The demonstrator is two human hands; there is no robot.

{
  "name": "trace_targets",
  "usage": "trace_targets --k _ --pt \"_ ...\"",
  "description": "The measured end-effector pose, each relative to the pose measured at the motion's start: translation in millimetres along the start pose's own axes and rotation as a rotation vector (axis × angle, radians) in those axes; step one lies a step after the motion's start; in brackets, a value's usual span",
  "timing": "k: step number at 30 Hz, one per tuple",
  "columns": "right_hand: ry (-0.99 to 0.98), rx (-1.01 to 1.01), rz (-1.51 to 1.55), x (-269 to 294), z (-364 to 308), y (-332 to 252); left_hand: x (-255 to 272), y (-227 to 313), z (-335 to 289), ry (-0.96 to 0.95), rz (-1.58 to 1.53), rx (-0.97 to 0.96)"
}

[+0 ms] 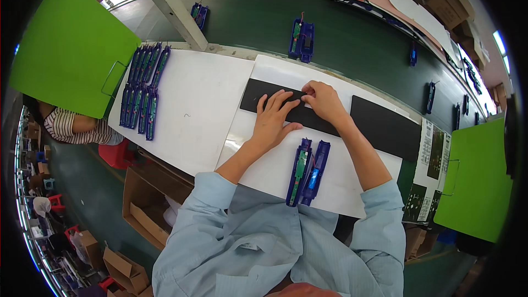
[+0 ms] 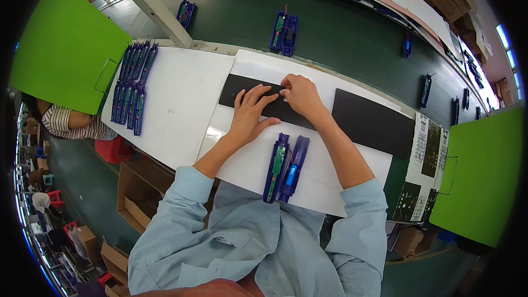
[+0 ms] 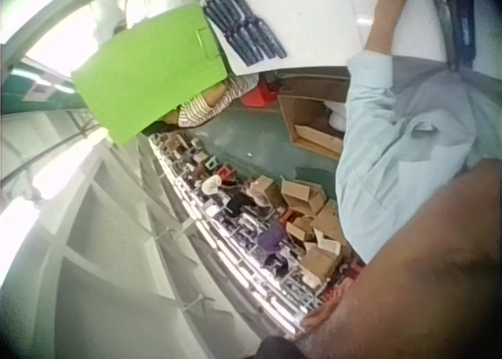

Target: The person assembles small electronic devices at a workstation. They repeatedly pick up a blue plastic casing and a green circuit board, insert the board into the casing, and connect a red wire to the assembly. The person places the completed units on the table and continues the process with new components.

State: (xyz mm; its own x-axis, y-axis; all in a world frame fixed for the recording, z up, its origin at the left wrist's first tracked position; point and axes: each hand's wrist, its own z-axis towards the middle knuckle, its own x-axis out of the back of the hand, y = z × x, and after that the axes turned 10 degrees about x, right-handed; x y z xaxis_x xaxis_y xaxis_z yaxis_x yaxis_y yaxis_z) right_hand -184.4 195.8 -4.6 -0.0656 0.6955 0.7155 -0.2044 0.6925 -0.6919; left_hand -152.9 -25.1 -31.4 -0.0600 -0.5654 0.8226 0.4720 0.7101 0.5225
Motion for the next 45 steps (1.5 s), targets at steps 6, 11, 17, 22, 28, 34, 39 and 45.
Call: trace_targets --k 6,11,17,22,28,34,39,45 --pt "-0.117 -0.046 -0.109 1.0 16.9 13.4 1.0 1.9 2.3 0.010 -0.012 0.001" --pt "-0.333 -0.193 0.127 14.9 37.3 21.0 3.2 3.1 0.5 0.015 -0.026 0.017" --pt "0.060 -0.084 0.148 -2.9 1.6 2.7 2.3 3.8 0.2 0.025 -0.023 0.018" --pt "0.290 -0.008 0.224 -7.7 -18.8 -5.3 -2.0 4.5 2.4 0.042 -0.026 -0.005" --pt "0.178 -0.187 0.623 61.2 -107.5 -51.1 26.0 25.7 -39.6 0.070 -0.101 -0.028" --pt "-0.055 -0.400 0.706 35.8 -212.8 -45.0 44.5 88.3 -158.4 -0.167 -0.103 -0.189" --pt "-0.089 -0.400 0.632 17.3 -217.8 -52.3 23.1 92.7 -178.3 -0.153 -0.045 -0.216" --pt "-0.139 -0.405 0.592 17.4 -210.2 -50.9 21.1 92.2 -177.1 -0.141 -0.055 -0.211"
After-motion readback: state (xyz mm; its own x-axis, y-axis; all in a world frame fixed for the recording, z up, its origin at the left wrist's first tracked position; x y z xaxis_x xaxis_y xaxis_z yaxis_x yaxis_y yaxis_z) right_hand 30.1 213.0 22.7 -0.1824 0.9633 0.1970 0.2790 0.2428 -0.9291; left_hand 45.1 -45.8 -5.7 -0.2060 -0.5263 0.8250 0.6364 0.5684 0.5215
